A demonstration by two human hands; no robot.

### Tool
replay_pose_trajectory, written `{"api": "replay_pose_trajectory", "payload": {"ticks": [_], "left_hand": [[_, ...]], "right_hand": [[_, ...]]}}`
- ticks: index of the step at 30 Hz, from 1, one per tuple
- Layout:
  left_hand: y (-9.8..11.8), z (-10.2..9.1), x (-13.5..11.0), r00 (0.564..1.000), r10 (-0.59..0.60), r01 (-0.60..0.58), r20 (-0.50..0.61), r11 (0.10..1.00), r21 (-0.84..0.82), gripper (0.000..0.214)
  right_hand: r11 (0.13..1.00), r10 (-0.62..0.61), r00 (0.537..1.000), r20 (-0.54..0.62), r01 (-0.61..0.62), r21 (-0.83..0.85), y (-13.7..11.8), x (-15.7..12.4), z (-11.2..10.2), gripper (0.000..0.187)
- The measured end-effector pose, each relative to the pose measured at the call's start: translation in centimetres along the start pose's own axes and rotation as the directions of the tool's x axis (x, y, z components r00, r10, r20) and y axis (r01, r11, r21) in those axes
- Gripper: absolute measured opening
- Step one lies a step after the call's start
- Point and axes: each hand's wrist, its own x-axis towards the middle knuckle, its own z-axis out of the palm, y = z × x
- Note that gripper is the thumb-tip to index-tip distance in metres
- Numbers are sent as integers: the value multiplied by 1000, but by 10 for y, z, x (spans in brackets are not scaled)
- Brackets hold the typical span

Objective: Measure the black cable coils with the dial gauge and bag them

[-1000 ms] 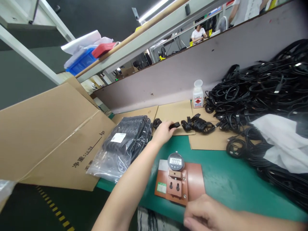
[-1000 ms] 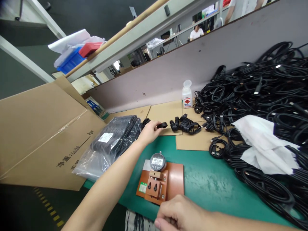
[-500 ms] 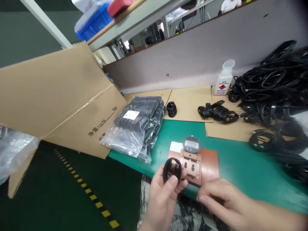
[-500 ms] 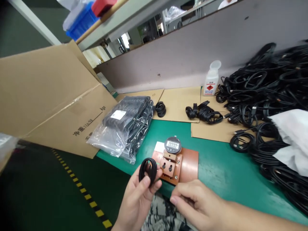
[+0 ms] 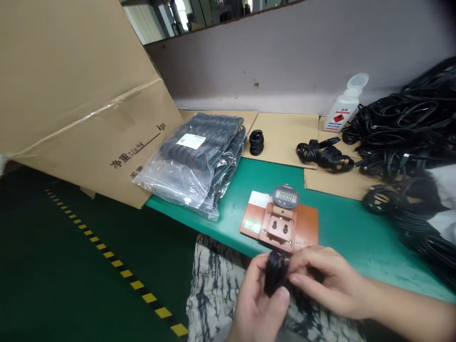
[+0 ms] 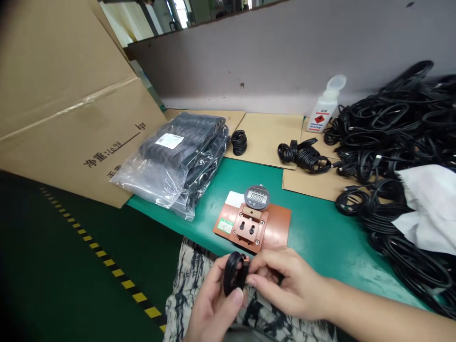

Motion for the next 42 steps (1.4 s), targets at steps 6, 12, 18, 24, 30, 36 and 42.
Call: {"api": "replay_pose_trajectory", "payload": {"ticks": [6,12,18,24,30,36,42], "left_hand": [[-23,6,-11,977,213,-211,-11,972,108,35],[-16,-17,-6,990,113,-134,89,951,279,82],[12,-33,4,902,21,-327,431,686,650,85],[2,-32,3,937,65,-278,343,733,620,78],[-14,-27,1,970,106,-205,220,843,497,88],[-16,-27,3,966,-62,-30,249,937,349,90],[-22,-25,0,960,-103,78,262,991,105,83]], "right_hand": [[999,24,999,-37,-23,38,4,-3,2,14],[1000,5,1000,-5,-4,18,8,-6,3,10],[1000,-17,998,56,18,-17,5,-4,3,18],[1000,-17,998,64,15,23,5,-4,3,19],[998,-44,999,27,42,56,6,-4,3,19],[998,-32,999,10,32,57,5,-3,2,20],[998,-41,999,8,41,55,6,-3,2,21]]}}
